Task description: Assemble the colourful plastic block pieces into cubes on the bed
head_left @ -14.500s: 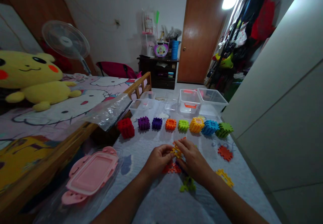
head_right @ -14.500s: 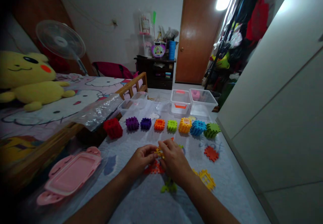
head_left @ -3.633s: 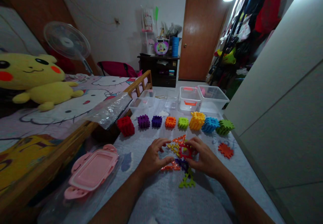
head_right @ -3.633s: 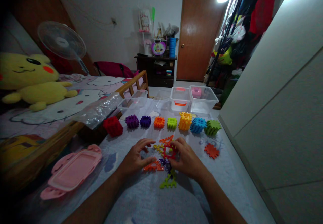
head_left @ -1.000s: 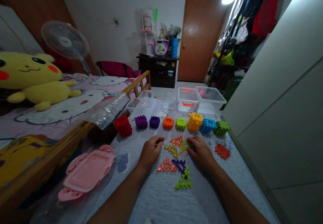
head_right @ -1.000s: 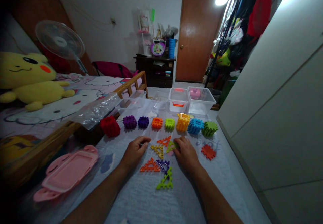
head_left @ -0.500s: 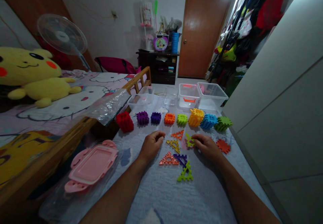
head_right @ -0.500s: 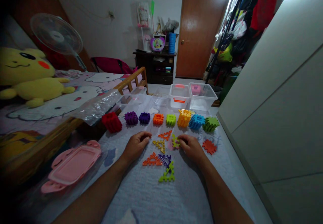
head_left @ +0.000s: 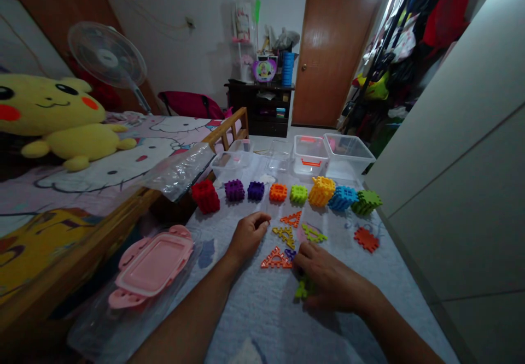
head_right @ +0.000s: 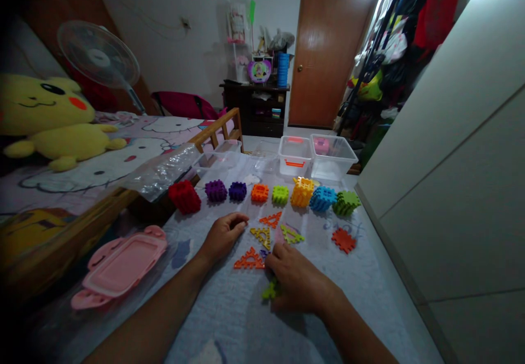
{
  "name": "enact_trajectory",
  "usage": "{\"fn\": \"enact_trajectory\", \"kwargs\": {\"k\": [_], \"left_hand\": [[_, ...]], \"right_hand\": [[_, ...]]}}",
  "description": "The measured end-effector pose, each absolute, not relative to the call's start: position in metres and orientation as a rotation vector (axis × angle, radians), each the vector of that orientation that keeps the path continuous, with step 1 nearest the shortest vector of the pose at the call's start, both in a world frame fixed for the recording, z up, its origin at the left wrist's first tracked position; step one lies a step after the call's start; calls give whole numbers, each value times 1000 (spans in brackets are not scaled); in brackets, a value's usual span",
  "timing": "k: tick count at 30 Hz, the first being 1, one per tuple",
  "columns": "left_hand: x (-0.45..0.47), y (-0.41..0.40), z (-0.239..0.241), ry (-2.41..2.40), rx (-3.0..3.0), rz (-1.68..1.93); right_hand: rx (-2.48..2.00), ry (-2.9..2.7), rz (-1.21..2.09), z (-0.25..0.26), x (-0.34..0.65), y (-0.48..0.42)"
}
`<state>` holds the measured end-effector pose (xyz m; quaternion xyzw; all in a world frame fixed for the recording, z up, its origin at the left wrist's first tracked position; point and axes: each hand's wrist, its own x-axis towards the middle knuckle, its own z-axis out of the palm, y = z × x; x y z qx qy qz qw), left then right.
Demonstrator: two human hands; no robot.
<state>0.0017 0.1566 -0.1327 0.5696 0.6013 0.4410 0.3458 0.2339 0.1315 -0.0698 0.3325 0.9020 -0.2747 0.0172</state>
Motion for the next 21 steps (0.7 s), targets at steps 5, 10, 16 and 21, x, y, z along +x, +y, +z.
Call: {"fn": "enact_trajectory", "kwargs": {"k": [5, 10, 16, 21], "left_hand": [[1, 157, -134, 1554, 1483, 1141], [1, 157, -135, 1560, 1490, 1133], [2, 157, -133, 1578, 1494, 1124], [2, 156, -132, 1576, 1496, 1118]], "right_hand": [[1012, 2844, -772, -79, 228, 130], [1060, 2935, -946, -75, 236, 140], [1721, 3028, -650, -86, 248, 165], [1970, 2870, -327, -115, 244, 186]]}}
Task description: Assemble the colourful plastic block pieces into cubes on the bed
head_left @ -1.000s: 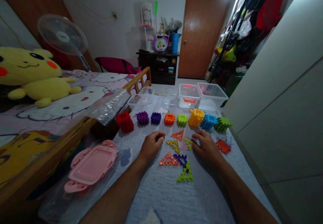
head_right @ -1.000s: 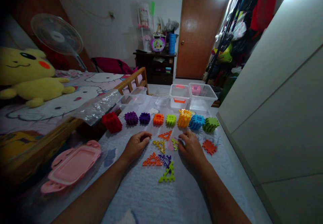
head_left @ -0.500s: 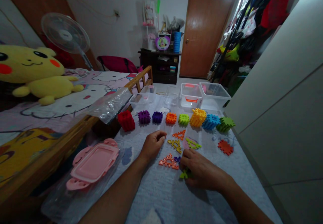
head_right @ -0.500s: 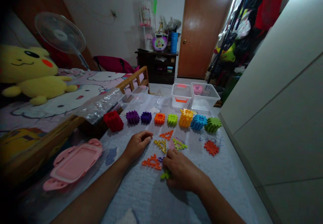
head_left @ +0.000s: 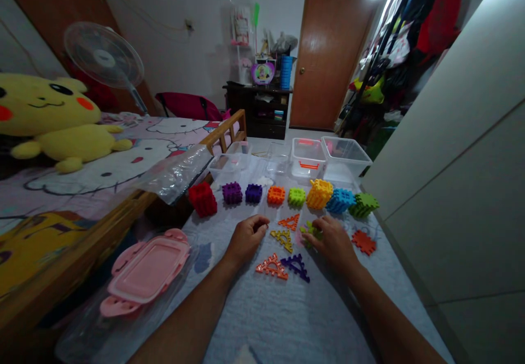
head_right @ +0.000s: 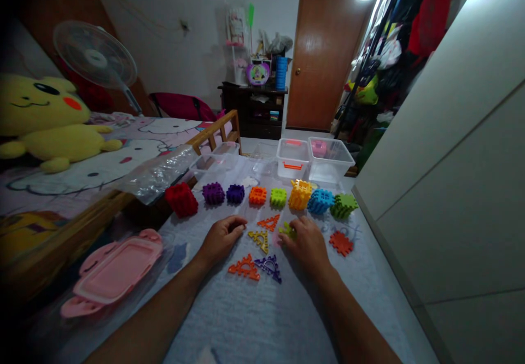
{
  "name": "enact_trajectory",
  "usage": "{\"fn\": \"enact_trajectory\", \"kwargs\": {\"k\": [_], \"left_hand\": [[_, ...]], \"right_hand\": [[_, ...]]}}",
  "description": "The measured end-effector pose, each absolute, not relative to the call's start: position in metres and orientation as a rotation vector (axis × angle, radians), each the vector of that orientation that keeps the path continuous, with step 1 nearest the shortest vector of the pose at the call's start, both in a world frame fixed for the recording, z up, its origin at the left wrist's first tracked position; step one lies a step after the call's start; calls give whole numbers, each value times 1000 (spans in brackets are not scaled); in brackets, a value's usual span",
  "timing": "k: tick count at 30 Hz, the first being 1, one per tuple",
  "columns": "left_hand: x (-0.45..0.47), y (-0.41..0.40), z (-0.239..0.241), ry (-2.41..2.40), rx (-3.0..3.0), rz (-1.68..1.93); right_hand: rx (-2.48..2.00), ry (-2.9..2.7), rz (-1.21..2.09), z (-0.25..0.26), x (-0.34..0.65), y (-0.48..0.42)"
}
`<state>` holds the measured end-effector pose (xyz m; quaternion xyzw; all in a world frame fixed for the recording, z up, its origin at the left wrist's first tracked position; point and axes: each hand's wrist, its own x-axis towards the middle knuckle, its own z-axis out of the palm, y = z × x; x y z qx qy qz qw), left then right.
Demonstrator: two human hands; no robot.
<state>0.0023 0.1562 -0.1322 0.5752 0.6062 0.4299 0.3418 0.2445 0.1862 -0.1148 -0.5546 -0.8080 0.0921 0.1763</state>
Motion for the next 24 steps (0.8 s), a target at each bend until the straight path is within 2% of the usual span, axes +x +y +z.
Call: {"fn": "enact_trajectory", "kwargs": {"k": [10, 24], "left_hand": [[2, 156, -131, 1556, 1479, 1120], [4, 156, -127, 1559, 1458, 1126]], "right_hand": [[-1460, -2471, 530, -105, 265, 183], [-1496, -2440, 613, -116, 273, 188]]}}
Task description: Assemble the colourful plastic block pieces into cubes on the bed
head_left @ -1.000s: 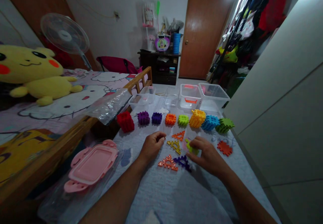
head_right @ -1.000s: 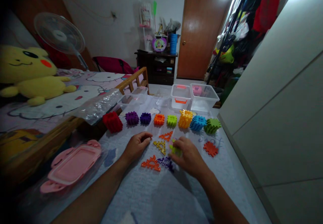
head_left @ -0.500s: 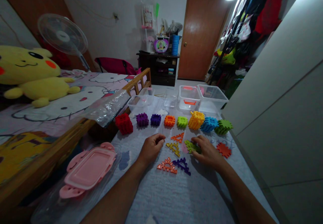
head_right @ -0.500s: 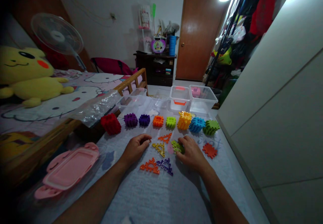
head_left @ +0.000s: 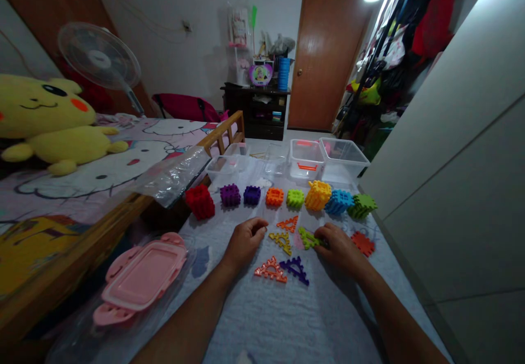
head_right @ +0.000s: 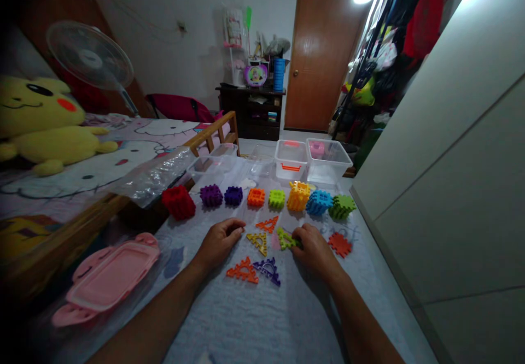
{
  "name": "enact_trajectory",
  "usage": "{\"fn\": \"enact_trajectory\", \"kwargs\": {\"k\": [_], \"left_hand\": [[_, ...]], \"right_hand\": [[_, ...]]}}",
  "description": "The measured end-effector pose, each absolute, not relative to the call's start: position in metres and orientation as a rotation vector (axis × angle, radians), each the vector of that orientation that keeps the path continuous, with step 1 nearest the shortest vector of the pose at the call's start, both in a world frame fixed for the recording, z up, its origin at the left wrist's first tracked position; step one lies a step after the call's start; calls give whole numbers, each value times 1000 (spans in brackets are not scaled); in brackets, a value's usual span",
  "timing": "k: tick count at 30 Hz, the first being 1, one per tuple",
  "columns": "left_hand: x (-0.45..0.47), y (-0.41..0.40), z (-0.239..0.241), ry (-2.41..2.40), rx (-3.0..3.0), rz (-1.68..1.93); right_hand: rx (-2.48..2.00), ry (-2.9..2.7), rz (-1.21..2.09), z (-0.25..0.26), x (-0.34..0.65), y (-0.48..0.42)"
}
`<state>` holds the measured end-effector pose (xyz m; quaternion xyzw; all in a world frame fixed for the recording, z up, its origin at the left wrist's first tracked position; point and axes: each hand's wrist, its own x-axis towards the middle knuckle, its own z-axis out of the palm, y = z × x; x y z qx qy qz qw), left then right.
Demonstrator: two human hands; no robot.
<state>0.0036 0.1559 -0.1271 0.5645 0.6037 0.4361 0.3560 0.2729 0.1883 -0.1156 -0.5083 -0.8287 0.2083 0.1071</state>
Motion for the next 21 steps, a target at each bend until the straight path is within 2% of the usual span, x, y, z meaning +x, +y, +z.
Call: {"fn": "enact_trajectory", "kwargs": {"k": [9, 21], "left_hand": [[3, 156, -128, 1547, 1466, 1131], [2, 156, -129, 1541, 1472, 1138]], "right_hand": [[-1506, -2428, 619, -115, 274, 190], [-1548, -2265, 411, -106, 248, 197]]}}
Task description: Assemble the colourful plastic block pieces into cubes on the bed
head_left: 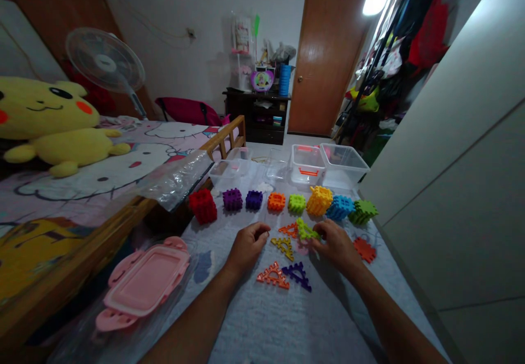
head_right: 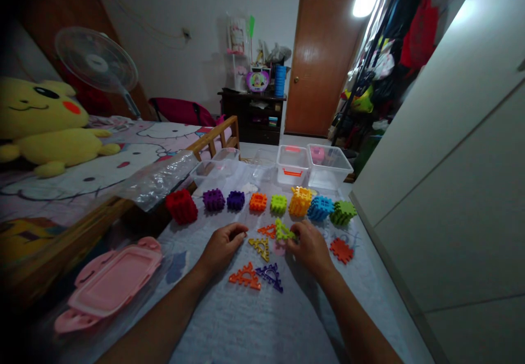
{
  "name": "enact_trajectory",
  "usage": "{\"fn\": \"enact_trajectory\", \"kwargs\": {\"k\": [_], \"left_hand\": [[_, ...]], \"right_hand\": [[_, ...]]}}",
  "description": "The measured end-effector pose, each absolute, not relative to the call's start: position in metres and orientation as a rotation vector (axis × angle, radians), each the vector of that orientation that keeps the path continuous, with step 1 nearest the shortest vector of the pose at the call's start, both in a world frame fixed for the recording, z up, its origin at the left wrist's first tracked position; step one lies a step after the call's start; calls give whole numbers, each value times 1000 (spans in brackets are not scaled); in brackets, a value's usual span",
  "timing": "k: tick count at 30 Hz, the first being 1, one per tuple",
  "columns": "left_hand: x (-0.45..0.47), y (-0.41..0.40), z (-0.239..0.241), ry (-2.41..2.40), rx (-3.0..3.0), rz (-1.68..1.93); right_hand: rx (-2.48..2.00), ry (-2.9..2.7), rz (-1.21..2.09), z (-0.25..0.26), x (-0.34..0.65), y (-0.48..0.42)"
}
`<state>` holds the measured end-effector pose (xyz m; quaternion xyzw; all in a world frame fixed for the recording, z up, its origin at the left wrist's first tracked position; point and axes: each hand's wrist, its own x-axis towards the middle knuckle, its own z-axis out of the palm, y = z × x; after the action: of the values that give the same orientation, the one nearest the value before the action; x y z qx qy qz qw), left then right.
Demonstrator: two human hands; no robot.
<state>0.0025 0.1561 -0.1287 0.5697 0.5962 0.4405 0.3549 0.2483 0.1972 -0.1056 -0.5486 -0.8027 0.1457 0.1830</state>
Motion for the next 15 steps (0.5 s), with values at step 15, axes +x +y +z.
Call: {"fn": "enact_trajectory", "kwargs": {"k": [15], "left_hand": [[2, 156, -132, 1494, 1481, 1148]], "right_hand": [[-1784, -1864, 136, -98, 179, 226]]}}
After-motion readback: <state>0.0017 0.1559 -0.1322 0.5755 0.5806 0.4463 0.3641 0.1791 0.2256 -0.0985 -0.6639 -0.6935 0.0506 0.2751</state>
